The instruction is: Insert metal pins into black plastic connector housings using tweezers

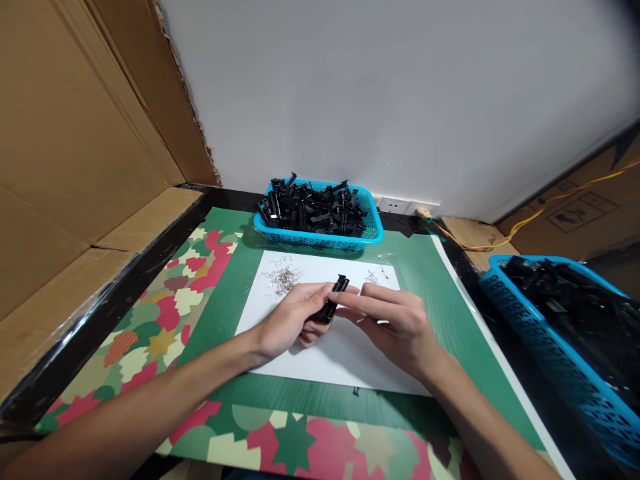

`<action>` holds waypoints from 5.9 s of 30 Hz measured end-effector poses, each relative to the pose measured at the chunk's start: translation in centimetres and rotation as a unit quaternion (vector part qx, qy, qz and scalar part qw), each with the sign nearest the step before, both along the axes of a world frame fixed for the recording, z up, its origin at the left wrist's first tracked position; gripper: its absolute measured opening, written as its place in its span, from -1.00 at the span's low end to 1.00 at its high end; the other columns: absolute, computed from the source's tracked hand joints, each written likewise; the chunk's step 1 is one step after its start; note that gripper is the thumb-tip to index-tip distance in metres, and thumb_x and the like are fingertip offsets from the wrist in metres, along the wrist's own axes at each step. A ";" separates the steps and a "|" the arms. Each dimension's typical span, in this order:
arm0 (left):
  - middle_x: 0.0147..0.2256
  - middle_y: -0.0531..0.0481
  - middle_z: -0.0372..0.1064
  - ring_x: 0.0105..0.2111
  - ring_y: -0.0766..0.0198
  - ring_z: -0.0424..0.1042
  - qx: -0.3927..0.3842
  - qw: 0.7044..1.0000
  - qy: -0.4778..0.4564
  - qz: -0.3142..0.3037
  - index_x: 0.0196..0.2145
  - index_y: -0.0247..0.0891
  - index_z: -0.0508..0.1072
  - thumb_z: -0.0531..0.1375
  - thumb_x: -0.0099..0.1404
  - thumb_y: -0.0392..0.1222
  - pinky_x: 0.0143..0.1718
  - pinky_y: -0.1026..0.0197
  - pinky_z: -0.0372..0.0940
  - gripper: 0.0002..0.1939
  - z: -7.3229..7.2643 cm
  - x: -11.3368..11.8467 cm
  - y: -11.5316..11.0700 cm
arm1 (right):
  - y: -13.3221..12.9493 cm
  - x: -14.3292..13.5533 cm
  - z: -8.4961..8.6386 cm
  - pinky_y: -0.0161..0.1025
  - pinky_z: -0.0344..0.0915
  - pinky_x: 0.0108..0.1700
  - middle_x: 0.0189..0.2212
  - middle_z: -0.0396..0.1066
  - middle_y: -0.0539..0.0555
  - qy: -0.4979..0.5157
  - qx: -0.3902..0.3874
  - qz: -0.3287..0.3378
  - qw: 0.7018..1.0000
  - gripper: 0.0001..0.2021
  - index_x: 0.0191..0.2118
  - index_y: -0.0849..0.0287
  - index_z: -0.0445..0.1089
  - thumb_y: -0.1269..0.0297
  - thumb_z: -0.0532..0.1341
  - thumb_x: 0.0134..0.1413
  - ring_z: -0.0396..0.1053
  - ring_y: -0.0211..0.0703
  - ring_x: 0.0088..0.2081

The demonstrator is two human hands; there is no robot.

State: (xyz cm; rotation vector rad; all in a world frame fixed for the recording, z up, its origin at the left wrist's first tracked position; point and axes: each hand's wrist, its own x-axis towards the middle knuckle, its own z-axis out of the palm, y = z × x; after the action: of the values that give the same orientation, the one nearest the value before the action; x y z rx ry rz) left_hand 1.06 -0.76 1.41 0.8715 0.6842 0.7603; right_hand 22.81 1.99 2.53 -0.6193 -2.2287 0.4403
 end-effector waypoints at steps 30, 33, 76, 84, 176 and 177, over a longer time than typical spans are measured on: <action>-0.31 -0.02 0.65 -0.30 0.16 0.56 0.473 0.747 0.412 0.221 -0.24 -0.20 0.69 0.48 0.25 -0.22 -0.25 0.10 0.40 -0.88 -1.8 -0.8 0.8 | 1.6 1.8 0.3 -0.20 0.39 -0.15 -0.12 0.44 0.13 -0.193 -0.083 -0.016 0.978 -0.70 0.22 0.07 0.45 0.28 0.11 0.53 0.47 -0.12 -0.19; -0.34 -0.01 0.64 -0.31 0.16 0.56 0.476 0.745 0.416 0.212 -0.26 -0.21 0.70 0.49 0.25 -0.24 -0.25 0.10 0.40 -0.90 -1.9 -0.7 0.8 | 1.8 1.9 0.5 -0.14 0.45 -0.09 -0.04 0.45 0.19 -0.186 -0.074 -0.037 0.979 -0.63 0.28 0.06 0.41 0.36 0.01 0.55 0.48 -0.06 -0.11; -0.42 -0.01 0.58 -0.35 0.16 0.53 0.506 0.742 0.412 0.152 -0.38 -0.20 0.67 0.31 0.34 -0.37 -0.31 0.10 0.37 -0.83 -2.6 -0.6 0.4 | -0.8 -2.5 -0.9 -0.26 0.36 -0.41 -0.50 0.55 -0.03 0.048 -0.167 -0.136 0.975 -0.76 -0.34 0.11 0.58 0.25 0.25 0.39 0.36 -0.26 -0.54; -0.40 -0.04 0.59 -0.34 0.15 0.53 0.500 0.752 0.392 0.173 -0.37 -0.21 0.66 0.31 0.36 -0.32 -0.28 0.09 0.40 -0.86 -2.4 -0.5 0.5 | -1.0 -3.0 -1.1 -0.21 0.48 -0.31 -0.40 0.62 0.01 0.111 -0.196 -0.139 0.964 -0.82 -0.31 0.11 0.59 0.29 0.29 0.35 0.52 -0.18 -0.42; -0.47 0.10 0.41 -0.55 0.33 0.27 0.333 0.831 0.420 0.148 -0.22 -0.19 0.45 0.27 0.45 -0.02 -0.46 0.24 0.12 -0.81 -1.3 0.5 -0.7 | 4.0 -0.9 -2.4 -0.11 0.49 -0.17 -0.28 0.69 0.18 0.012 -0.318 -0.180 0.931 -0.87 -0.32 0.18 0.70 0.32 0.36 0.14 0.62 0.06 -0.24; -0.46 0.10 0.41 -0.55 0.33 0.27 0.334 0.831 0.421 0.148 -0.21 -0.19 0.46 0.27 0.46 -0.03 -0.46 0.24 0.13 -0.81 -1.4 0.5 -0.7 | 4.1 -0.9 -2.3 -0.12 0.49 -0.17 -0.29 0.69 0.18 0.007 -0.322 -0.181 0.929 -0.88 -0.32 0.18 0.70 0.33 0.37 0.13 0.62 0.06 -0.24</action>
State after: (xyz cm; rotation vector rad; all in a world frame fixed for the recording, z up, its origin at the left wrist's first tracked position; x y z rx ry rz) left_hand 1.56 -1.45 0.05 1.8257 1.3977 0.8998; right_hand 21.93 6.05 0.21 -1.3323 -1.8715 0.9857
